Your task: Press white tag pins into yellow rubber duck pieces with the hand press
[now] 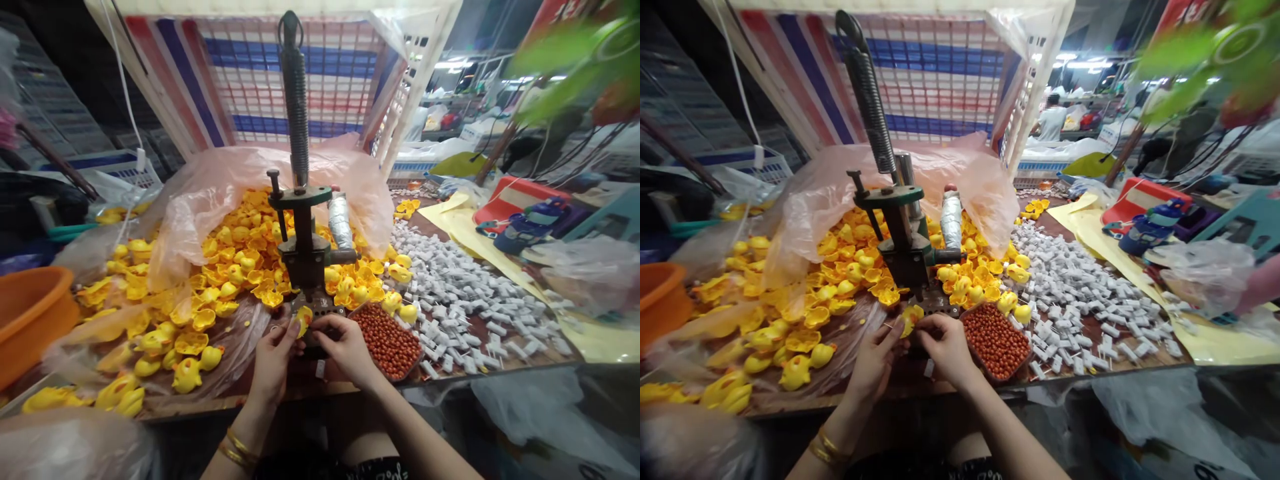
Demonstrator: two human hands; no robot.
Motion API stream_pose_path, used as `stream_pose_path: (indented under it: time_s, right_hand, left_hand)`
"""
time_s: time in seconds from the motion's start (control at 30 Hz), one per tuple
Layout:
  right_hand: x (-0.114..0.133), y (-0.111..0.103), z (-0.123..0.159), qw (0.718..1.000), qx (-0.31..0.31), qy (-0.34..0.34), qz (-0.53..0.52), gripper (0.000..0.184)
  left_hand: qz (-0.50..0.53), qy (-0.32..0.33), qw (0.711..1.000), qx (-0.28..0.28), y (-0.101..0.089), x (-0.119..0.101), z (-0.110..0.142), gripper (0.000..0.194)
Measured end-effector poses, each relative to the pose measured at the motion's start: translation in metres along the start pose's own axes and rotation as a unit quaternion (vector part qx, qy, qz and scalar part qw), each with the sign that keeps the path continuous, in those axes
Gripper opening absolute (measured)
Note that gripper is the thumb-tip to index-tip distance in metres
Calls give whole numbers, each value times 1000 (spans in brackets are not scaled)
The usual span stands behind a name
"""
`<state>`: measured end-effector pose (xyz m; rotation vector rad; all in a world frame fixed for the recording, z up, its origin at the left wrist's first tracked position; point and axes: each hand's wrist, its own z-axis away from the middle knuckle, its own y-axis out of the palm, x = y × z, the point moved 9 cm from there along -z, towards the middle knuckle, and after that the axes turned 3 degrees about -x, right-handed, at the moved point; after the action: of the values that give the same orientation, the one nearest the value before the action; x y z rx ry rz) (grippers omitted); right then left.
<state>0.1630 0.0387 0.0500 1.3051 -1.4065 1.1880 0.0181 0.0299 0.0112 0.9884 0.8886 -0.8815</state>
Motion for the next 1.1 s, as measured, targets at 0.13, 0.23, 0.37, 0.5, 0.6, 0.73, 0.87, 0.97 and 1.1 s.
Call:
stream_pose_path:
  time_s: [0.13, 0.23, 0.37, 0.5, 0.6, 0.73, 0.87, 0.97, 1.1]
  right_hand:
    - [-2, -1, 0, 1000, -5, 13, -11, 11]
    - [-2, 0, 0, 1000, 0, 15, -13, 11]
    - [-1, 2, 0, 1000, 6, 13, -21, 12]
    - [-5, 1, -9, 1000, -1, 5, 5, 11]
    - [-13, 2, -24, 993, -9, -17, 120, 6]
    - [-29, -6, -46, 951, -15, -30, 307, 9]
    - [-8, -68, -96, 965, -152, -41, 210, 17]
    - [30, -104, -163, 978, -207, -16, 19, 34]
    - [114, -79, -212, 993, -95, -50, -53, 49]
  left_hand:
    - [16, -3, 1000, 2, -3, 1, -1, 46]
    - [27, -14, 1000, 8, -2, 3, -2, 47]
    - [35, -26, 999, 20, -1, 4, -2, 47]
    - [6, -25, 998, 51, -1, 2, -8, 46]
    - [-71, 19, 994, 83, 1, -4, -22, 49]
    - [-248, 164, 951, 82, 8, -22, -44, 34]
    - [-393, 261, 873, 123, 26, -30, -48, 27]
    - [-431, 291, 839, 162, 37, -32, -44, 24]
    - [-443, 316, 820, 178, 44, -37, -40, 19]
